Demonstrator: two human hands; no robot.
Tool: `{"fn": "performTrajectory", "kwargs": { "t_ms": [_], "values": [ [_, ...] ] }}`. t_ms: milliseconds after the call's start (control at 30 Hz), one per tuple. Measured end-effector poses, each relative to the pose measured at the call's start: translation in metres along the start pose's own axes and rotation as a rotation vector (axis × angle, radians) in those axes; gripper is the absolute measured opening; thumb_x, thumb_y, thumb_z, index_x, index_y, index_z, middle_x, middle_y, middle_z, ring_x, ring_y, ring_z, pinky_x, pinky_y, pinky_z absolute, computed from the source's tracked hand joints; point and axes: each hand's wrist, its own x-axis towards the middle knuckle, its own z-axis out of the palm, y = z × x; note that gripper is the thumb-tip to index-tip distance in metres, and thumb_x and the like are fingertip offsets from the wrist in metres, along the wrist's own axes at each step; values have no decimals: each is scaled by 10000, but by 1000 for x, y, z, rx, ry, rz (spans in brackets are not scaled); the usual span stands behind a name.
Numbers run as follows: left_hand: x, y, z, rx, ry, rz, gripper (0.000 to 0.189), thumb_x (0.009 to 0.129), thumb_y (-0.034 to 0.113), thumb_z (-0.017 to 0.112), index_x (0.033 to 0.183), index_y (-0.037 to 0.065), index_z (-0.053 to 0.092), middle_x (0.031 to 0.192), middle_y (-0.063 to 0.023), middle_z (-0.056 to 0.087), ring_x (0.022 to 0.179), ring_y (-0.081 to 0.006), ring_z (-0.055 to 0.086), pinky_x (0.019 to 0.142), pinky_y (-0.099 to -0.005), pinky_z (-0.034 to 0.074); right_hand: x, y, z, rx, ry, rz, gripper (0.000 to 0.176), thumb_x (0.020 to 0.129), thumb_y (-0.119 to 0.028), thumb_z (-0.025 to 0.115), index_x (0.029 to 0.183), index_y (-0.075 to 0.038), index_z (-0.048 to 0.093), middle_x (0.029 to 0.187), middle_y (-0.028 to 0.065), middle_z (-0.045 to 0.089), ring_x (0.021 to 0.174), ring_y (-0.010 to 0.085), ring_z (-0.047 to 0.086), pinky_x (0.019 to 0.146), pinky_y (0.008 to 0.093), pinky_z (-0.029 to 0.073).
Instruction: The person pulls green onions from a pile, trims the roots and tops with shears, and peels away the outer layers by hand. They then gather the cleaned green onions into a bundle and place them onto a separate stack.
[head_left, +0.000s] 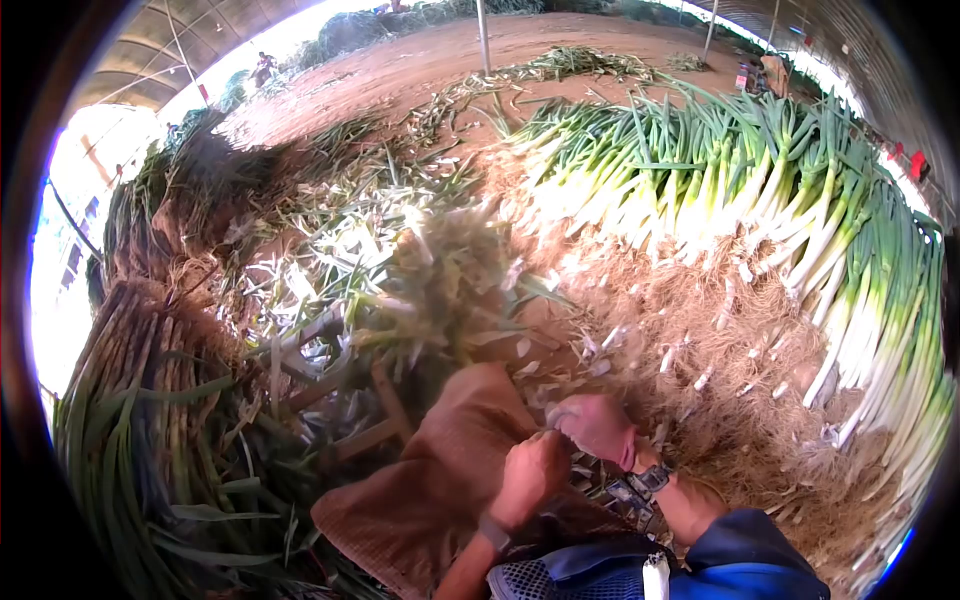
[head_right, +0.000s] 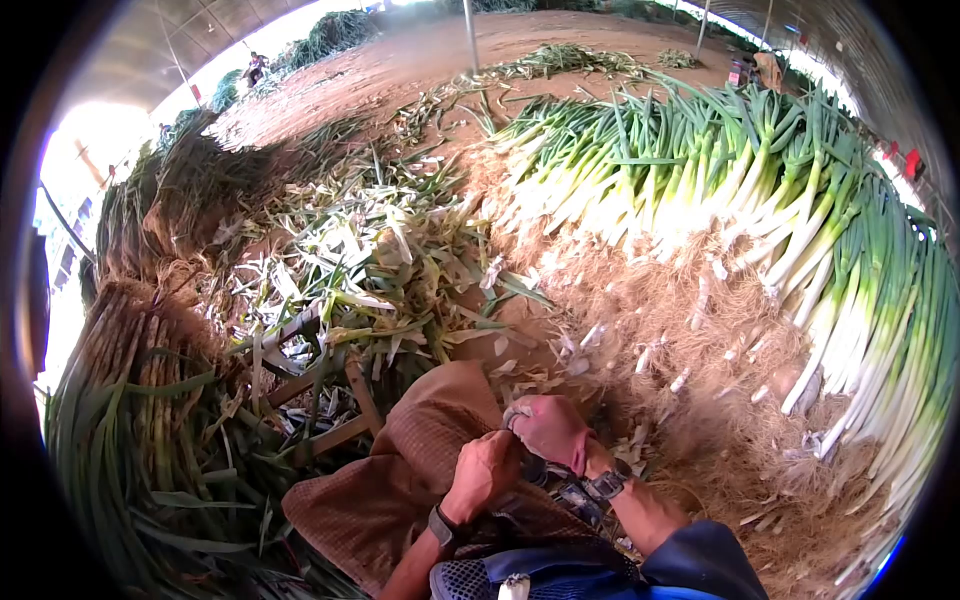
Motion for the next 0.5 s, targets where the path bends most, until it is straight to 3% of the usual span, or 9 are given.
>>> {"fn": "performTrajectory", "kwargs": {
  "t_ms": [67,167,233,300,333,400,433,500],
  "values": [
    [0,-29,9,310,-245,-39,150,972,193,605,947,64,677,822,-233,711,757,-466,701,689,-569,567,2,-15,7,-274,71,-210,192,927,-130,630,1033,-76,780,941,201,754,867,374,741,745,442,584],
    [-2,-109,41,340,-129,-139,214,956,267,608,937,82,715,811,-226,725,759,-462,712,680,-567,568,-4,-13,31,-315,-14,-152,161,934,-155,615,960,-41,725,931,240,736,904,446,724,799,515,579],
    [10,-89,24,380,-133,-104,249,940,304,619,912,89,741,821,-215,735,762,-446,722,682,-561,564,-6,-14,31,-313,10,-169,150,949,-170,601,949,-46,685,914,243,732,893,454,725,792,544,570],
    [22,-71,14,197,38,-170,245,921,314,631,920,105,760,816,-195,748,773,-421,734,686,-552,561,-8,-5,30,-421,-71,-61,185,966,-198,589,1015,-42,674,916,249,740,902,456,731,804,549,577],
    [25,-65,11,197,37,-172,245,921,314,631,920,105,760,816,-195,748,773,-421,734,686,-552,561,-10,-7,32,-421,-72,-60,185,966,-198,589,1015,-42,674,916,249,740,902,456,731,804,549,577],
    [26,-55,9,-145,52,-312,235,953,277,610,955,83,743,781,-206,721,722,-389,721,651,-501,556,-15,-17,37,-608,-166,141,223,984,-225,579,1084,-39,648,912,250,745,886,454,739,806,557,583],
    [26,-52,9,-315,66,-384,230,969,258,600,973,72,735,763,-211,708,696,-373,715,634,-475,554,-17,-17,36,-608,-178,135,223,984,-225,579,1084,-39,648,912,250,745,886,454,739,806,557,583],
    [31,-85,37,-398,43,-361,162,934,205,630,954,66,713,768,-165,663,683,-321,673,633,-441,551,-21,-14,41,-623,-158,182,229,996,-230,568,1112,-43,634,899,263,741,870,463,742,790,558,590]
  ]
}}
